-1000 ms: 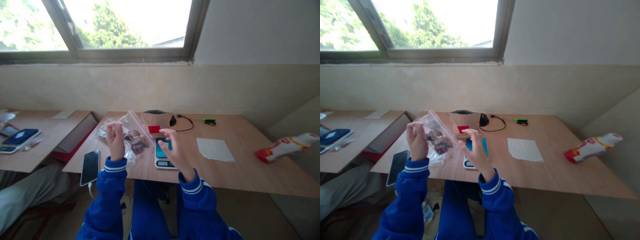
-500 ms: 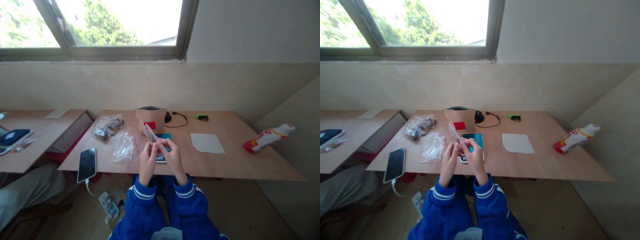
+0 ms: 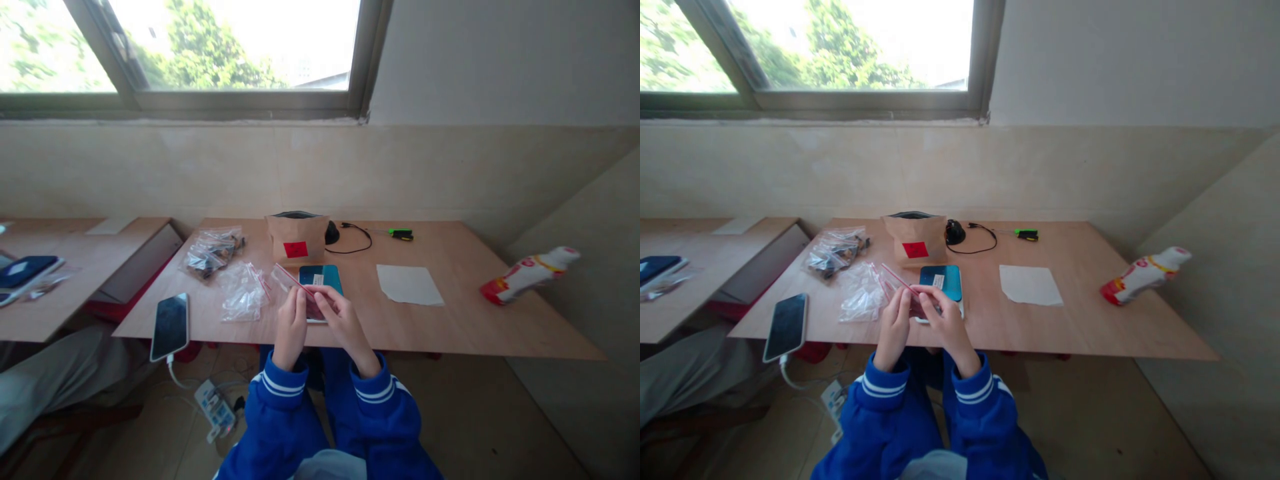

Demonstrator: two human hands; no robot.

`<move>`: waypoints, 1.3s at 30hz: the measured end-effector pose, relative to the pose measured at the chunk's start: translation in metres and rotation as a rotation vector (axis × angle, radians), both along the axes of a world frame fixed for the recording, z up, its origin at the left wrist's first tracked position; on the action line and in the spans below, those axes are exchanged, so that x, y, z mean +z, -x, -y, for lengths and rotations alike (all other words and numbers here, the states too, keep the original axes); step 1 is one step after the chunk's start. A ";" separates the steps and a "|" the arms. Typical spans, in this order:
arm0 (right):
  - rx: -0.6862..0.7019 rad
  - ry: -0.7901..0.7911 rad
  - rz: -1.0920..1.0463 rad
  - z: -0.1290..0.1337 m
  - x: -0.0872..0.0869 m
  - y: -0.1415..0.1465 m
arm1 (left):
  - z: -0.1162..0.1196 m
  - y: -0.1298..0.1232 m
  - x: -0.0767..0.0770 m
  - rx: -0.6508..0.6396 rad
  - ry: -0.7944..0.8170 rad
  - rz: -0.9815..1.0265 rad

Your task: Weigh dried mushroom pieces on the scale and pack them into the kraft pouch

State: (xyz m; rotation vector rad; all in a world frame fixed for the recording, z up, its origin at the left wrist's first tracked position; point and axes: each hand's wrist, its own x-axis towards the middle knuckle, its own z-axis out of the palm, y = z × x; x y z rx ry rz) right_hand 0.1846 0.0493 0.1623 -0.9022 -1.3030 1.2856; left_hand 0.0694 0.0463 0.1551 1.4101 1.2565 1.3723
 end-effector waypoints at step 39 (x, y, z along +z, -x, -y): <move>0.000 -0.123 0.297 -0.001 0.009 -0.020 | 0.005 0.004 0.012 -0.172 0.052 0.076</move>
